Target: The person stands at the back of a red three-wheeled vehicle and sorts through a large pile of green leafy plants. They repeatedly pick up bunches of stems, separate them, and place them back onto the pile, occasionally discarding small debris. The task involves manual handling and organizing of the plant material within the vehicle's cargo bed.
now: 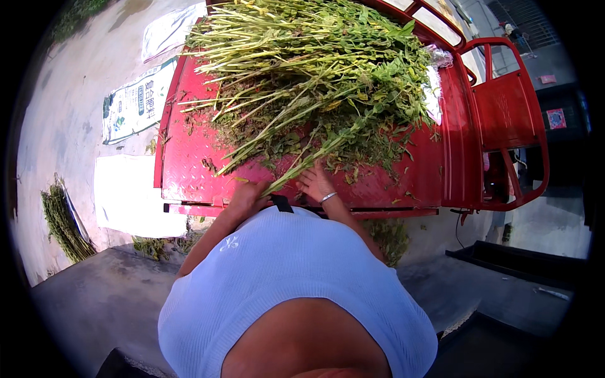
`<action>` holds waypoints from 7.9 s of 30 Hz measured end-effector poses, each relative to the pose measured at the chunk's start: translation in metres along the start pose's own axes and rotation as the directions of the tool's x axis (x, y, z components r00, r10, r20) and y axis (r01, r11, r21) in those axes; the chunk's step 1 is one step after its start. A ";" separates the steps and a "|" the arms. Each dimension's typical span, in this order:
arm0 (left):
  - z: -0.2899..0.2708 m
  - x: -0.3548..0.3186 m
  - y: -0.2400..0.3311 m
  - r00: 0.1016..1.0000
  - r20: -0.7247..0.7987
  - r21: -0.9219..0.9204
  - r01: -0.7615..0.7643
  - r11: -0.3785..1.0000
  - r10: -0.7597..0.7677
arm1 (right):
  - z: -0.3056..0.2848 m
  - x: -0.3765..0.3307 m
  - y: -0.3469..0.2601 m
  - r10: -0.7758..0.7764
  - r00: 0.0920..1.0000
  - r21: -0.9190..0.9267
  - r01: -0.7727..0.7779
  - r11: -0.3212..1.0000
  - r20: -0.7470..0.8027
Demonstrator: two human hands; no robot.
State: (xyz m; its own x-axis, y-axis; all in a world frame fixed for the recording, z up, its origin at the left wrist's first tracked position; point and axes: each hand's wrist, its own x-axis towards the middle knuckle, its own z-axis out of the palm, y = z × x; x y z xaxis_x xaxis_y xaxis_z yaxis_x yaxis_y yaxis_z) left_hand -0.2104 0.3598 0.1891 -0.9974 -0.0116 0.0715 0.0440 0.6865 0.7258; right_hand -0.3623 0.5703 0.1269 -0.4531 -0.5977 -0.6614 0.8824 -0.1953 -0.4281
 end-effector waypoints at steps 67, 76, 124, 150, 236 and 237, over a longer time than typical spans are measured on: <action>-0.008 0.015 0.033 0.957 -0.007 0.201 0.286 0.937 -0.291 | 0.080 0.004 0.044 -0.215 0.956 0.081 0.202 0.976 0.201; -0.007 0.035 -0.006 0.914 0.193 0.052 0.353 0.934 -0.356 | 0.054 0.005 0.016 0.010 0.992 -0.794 0.092 0.601 0.123; -0.003 0.032 0.081 0.884 0.027 0.141 0.458 0.878 -0.466 | -0.388 -0.303 -0.167 -0.654 0.374 -0.628 -0.751 0.202 -0.658; 0.096 0.009 0.093 0.585 -0.033 0.327 0.772 0.544 -0.810 | -0.105 -0.039 -0.195 -0.895 0.420 -0.705 0.681 0.199 0.153; 0.035 0.046 0.140 0.763 0.222 -0.011 0.624 0.781 -0.607 | -0.248 0.016 -0.344 -0.765 0.625 -0.874 0.276 0.401 -0.154; 0.031 0.048 0.146 0.766 0.225 -0.027 0.622 0.782 -0.602 | -0.235 0.036 -0.363 -0.805 0.578 -0.927 0.215 0.307 -0.133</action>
State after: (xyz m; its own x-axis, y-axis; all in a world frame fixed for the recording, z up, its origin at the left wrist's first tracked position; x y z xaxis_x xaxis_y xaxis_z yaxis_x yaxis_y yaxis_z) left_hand -0.2535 0.4817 0.2775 -0.8036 -0.2584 -0.5361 -0.5848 0.5099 0.6309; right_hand -0.7286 0.8023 0.1137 -0.9893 -0.0846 -0.1190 0.0561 0.5326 -0.8445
